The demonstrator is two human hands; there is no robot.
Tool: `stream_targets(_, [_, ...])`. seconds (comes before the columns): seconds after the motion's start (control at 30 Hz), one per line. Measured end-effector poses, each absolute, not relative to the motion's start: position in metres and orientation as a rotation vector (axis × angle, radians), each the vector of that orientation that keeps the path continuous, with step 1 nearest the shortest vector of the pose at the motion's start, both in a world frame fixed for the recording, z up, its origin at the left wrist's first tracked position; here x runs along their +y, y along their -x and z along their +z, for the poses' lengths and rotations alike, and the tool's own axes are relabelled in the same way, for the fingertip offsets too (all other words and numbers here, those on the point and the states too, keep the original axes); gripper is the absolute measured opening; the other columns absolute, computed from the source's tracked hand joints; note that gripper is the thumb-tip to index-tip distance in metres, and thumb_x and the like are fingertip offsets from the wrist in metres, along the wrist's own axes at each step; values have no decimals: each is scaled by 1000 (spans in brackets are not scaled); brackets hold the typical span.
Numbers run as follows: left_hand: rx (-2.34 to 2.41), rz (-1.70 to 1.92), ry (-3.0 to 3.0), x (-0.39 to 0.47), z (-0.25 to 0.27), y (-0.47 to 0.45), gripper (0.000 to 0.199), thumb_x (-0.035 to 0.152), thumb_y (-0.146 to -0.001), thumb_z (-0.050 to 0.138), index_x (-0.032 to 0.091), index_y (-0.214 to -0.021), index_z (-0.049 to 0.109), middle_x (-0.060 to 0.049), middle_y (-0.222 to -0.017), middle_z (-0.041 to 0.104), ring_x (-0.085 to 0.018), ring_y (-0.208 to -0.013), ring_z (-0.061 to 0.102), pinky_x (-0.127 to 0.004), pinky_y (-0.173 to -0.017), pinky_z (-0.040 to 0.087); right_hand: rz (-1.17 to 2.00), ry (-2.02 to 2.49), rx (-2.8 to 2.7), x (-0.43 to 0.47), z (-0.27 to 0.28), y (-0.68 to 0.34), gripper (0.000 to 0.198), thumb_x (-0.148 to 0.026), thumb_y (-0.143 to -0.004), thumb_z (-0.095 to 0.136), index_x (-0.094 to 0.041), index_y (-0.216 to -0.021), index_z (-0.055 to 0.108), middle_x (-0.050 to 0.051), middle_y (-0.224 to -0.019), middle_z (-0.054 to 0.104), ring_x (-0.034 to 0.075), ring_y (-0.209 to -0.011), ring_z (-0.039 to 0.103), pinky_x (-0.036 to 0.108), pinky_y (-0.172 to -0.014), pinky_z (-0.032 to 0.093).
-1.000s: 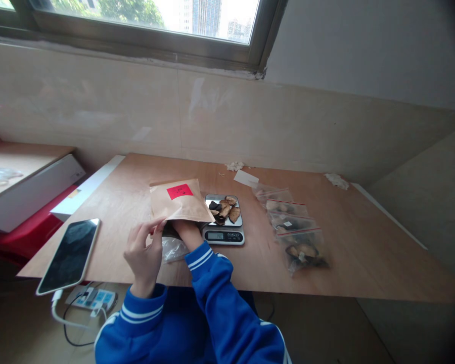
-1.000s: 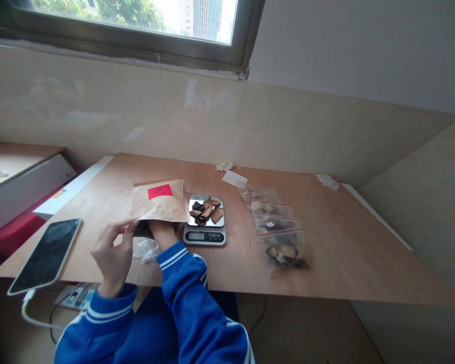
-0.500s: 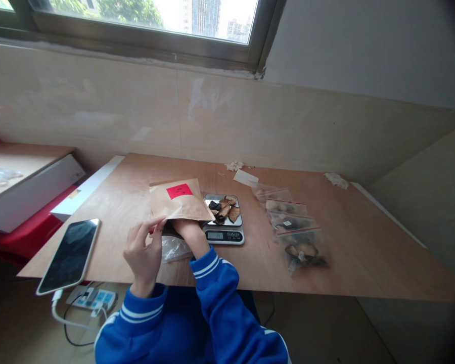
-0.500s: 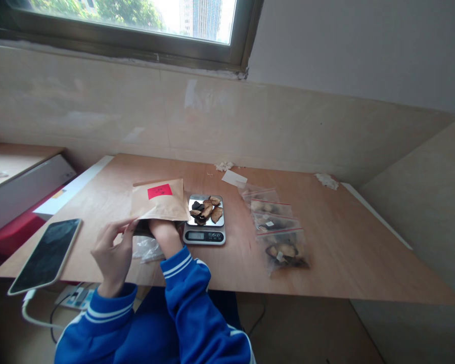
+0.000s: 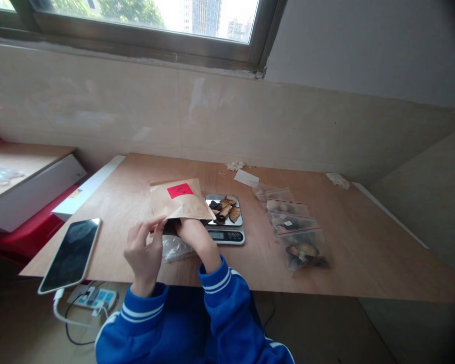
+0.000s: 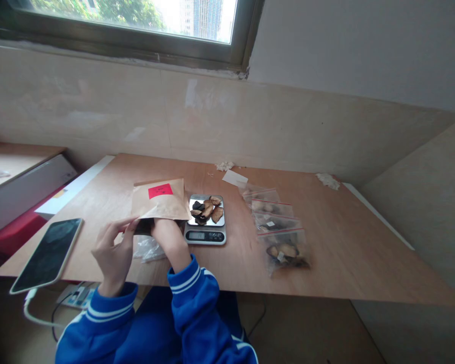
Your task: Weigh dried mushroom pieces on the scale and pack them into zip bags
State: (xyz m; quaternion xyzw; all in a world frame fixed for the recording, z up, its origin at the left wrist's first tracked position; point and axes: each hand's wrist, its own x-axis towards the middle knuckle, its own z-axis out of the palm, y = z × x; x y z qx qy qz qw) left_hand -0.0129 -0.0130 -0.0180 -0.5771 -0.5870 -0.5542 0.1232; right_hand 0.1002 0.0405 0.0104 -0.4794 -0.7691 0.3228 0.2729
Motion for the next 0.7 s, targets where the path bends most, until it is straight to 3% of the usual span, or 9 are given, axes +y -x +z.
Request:
stream_targets(0.1, [-1701, -1615, 1688, -13, -18, 13, 12, 28, -87, 64, 19, -88, 70, -1, -71, 64, -13, -66, 56, -26, -67, 43, 982, 1259, -2039, 28, 15, -110, 57, -11, -91, 48, -13, -147, 36, 14, -153, 37, 26, -140, 37, 39, -115, 30])
stream_targets(0.27, [-1708, -1617, 1693, -13, -17, 14, 11, 27, -87, 64, 19, -90, 71, -1, -72, 64, -13, -66, 57, -26, -66, 43, 1010, 1195, -2063, 19, 12, -126, 40, -7, -86, 52, -15, -123, 62, 13, -120, 68, 29, -113, 62, 38, -99, 48])
stream_targets(0.47, [-1723, -1605, 1693, -13, -17, 13, 12, 28, -87, 64, 19, -90, 71, -1, -72, 65, -14, -67, 57, -26, -67, 44, 1008, 1033, -1969, 8, 12, -140, 45, -4, -88, 45, -20, -127, 60, 8, -125, 66, 22, -120, 59, 35, -104, 45])
stream_targets(0.7, [-1707, -1599, 1668, 1, 2, 14, 14, 31, -86, 64, 19, -87, 71, -1, -70, 62, -15, -67, 55, -28, -69, 45, 1143, 904, -1595, -14, 17, -163, 30, -17, -91, 54, -27, -115, 68, 0, -117, 70, 16, -109, 64, 28, -97, 50])
